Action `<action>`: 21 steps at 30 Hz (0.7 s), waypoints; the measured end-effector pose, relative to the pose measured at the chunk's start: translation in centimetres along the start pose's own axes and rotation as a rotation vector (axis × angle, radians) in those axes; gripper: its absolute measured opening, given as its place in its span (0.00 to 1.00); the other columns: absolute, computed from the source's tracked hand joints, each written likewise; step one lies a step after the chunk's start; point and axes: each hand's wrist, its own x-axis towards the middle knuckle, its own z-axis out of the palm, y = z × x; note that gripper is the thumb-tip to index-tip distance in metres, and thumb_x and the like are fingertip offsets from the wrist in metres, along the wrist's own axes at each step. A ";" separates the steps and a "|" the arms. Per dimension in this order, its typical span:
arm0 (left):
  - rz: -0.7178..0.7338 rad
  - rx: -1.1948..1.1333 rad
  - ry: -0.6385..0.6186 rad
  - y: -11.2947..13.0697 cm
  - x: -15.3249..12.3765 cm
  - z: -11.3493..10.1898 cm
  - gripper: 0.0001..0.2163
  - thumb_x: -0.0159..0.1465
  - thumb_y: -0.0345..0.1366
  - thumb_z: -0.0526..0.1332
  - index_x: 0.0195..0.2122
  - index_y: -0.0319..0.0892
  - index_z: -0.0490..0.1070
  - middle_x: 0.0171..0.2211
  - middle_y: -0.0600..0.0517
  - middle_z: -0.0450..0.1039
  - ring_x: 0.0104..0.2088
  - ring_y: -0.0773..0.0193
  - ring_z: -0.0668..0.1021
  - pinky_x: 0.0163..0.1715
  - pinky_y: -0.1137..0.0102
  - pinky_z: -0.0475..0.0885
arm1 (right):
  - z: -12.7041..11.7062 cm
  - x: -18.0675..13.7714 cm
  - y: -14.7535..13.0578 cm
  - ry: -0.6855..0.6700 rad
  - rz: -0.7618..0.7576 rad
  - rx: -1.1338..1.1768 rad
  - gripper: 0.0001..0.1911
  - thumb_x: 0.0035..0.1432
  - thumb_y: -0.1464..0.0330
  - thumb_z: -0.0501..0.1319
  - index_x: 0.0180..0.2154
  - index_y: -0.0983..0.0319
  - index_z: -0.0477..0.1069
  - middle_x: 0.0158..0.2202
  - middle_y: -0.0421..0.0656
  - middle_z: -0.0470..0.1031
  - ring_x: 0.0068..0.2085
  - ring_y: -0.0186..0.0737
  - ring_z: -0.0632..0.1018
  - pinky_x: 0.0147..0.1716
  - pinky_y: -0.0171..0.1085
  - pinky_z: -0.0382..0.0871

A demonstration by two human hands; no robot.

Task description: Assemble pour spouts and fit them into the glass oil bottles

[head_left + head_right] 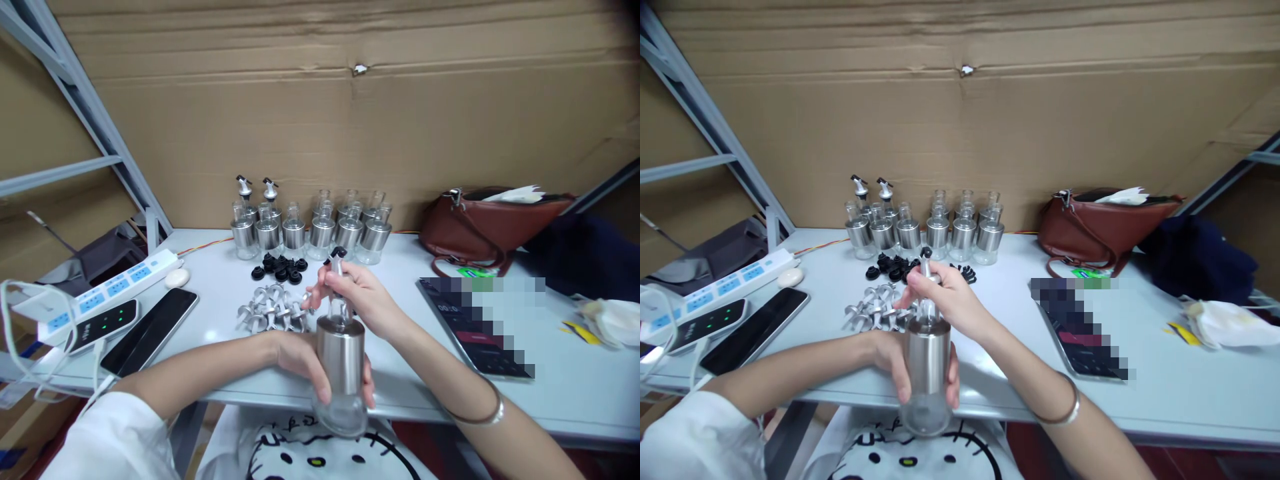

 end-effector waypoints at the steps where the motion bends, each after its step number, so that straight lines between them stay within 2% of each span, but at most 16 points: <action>1: -0.004 -0.019 -0.074 -0.1 0.0 -0.2 0.26 0.36 0.24 0.72 0.39 0.41 0.71 0.37 0.53 0.76 0.41 0.60 0.77 0.49 0.61 0.67 | 0.0 0.0 0.1 -0.062 0.017 0.125 0.21 0.51 0.50 0.64 0.30 0.60 0.64 0.23 0.40 0.76 0.30 0.42 0.80 0.38 0.42 0.70; 3: -0.019 -0.047 -0.194 -0.4 0.2 -0.5 0.27 0.35 0.22 0.71 0.39 0.40 0.71 0.36 0.52 0.76 0.42 0.59 0.78 0.49 0.60 0.68 | 0.2 0.1 0.4 -0.155 0.049 0.313 0.24 0.47 0.48 0.66 0.30 0.60 0.63 0.23 0.39 0.75 0.30 0.42 0.81 0.38 0.41 0.71; 5: -0.020 -0.053 -0.239 -0.5 0.3 -0.6 0.28 0.35 0.21 0.71 0.39 0.41 0.71 0.36 0.52 0.76 0.42 0.59 0.78 0.49 0.61 0.68 | 0.4 0.2 0.6 -0.183 0.096 0.441 0.25 0.46 0.47 0.66 0.29 0.60 0.63 0.21 0.38 0.75 0.29 0.41 0.81 0.34 0.38 0.72; 9: 0.011 -0.014 -0.093 -0.5 0.3 -0.3 0.26 0.38 0.23 0.71 0.41 0.41 0.71 0.38 0.52 0.76 0.42 0.60 0.78 0.49 0.61 0.68 | 0.4 0.5 1.0 -0.162 0.208 0.558 0.25 0.48 0.45 0.63 0.26 0.61 0.63 0.18 0.37 0.73 0.23 0.39 0.79 0.28 0.35 0.72; 11: 0.024 0.009 -0.011 -0.4 0.1 -0.1 0.26 0.39 0.24 0.71 0.41 0.42 0.71 0.38 0.53 0.75 0.42 0.62 0.77 0.49 0.61 0.67 | 0.1 0.6 1.2 -0.123 0.162 0.489 0.26 0.47 0.44 0.63 0.28 0.61 0.65 0.21 0.39 0.75 0.24 0.39 0.79 0.30 0.38 0.73; 13: 0.029 0.031 0.033 -0.3 0.0 0.2 0.26 0.39 0.24 0.72 0.41 0.42 0.71 0.39 0.53 0.75 0.43 0.63 0.77 0.50 0.62 0.66 | -0.2 0.7 1.2 -0.043 0.049 0.347 0.26 0.45 0.45 0.66 0.30 0.61 0.67 0.25 0.40 0.77 0.27 0.40 0.80 0.32 0.39 0.73; 17: 0.062 0.003 0.083 0.0 0.0 0.7 0.24 0.40 0.27 0.73 0.40 0.42 0.71 0.38 0.54 0.75 0.43 0.64 0.76 0.51 0.64 0.65 | -0.9 0.7 0.8 0.155 -0.162 -0.025 0.22 0.45 0.51 0.69 0.26 0.62 0.67 0.25 0.40 0.77 0.29 0.37 0.79 0.30 0.34 0.69; 19: 0.068 -0.023 0.106 0.1 0.1 0.8 0.24 0.40 0.29 0.74 0.39 0.42 0.71 0.37 0.54 0.75 0.42 0.64 0.76 0.50 0.64 0.65 | -1.2 0.6 0.5 0.188 -0.194 -0.148 0.21 0.45 0.52 0.69 0.25 0.62 0.69 0.24 0.41 0.77 0.27 0.36 0.77 0.27 0.33 0.67; 21: 0.063 -0.019 0.136 0.2 0.1 0.8 0.24 0.40 0.30 0.74 0.39 0.42 0.71 0.37 0.54 0.75 0.42 0.64 0.76 0.50 0.63 0.64 | -1.3 0.5 0.3 0.169 -0.195 -0.173 0.20 0.47 0.51 0.68 0.28 0.62 0.71 0.24 0.41 0.77 0.27 0.36 0.77 0.28 0.33 0.67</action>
